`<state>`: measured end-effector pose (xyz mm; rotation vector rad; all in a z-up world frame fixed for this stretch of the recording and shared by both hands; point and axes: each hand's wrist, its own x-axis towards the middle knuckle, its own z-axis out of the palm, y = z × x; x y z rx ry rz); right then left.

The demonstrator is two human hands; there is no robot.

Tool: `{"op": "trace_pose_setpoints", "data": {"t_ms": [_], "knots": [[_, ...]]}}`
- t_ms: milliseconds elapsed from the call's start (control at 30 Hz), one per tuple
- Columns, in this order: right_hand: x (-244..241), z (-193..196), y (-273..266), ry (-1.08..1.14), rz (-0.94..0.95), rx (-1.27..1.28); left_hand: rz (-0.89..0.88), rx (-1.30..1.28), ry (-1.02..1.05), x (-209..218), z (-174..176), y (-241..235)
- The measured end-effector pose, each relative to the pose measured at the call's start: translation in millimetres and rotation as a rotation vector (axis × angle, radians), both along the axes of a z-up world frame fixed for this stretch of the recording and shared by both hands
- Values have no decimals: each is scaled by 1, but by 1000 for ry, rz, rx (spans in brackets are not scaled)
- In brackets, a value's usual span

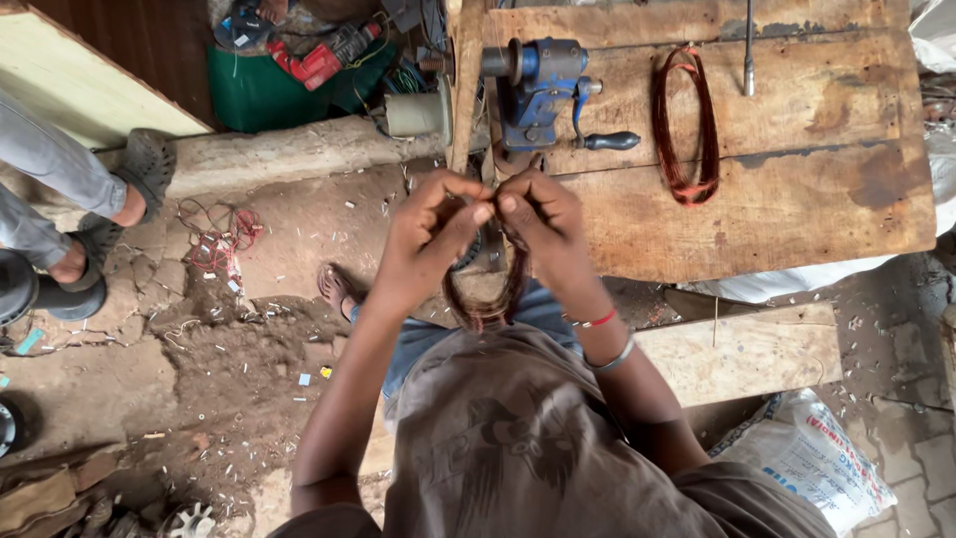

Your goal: The person winds copper wire onto a motor part using a manual winding machine, securing the wire and turning the handle to create a coil.

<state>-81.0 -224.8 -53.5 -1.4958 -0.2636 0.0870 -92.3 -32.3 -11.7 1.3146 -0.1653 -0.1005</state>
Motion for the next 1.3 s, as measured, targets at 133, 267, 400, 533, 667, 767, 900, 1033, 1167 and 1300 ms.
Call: {"op": "trace_pose_setpoints", "data": {"t_ms": [133,267,400,533,667,767,900,1033,1167,1300], "knots": [[1,24,-2,-731,-205,-496,-39,45,-37,2,-6,2],[0,47,-7,-1065,-158,-646,-98,-223,111,-3,-13,3],[5,62,-12,-1038,-22,-669,214,515,-221,-22,4,-8],[22,63,-23,-1087,87,-918,267,721,-474,-29,10,-9],[26,45,-17,-93,212,-435,274,740,-544,-27,3,-9],[18,28,0,-327,42,-215,252,409,-257,-28,-9,-19],[15,22,12,-401,-37,-203,36,-299,232,-14,-17,-14],[6,26,5,-402,-182,-228,57,42,-78,-21,-1,0],[-2,32,13,-144,-85,-119,295,872,-831,-27,16,3],[-2,51,8,-550,2,-323,159,367,-275,-27,6,4]]}}
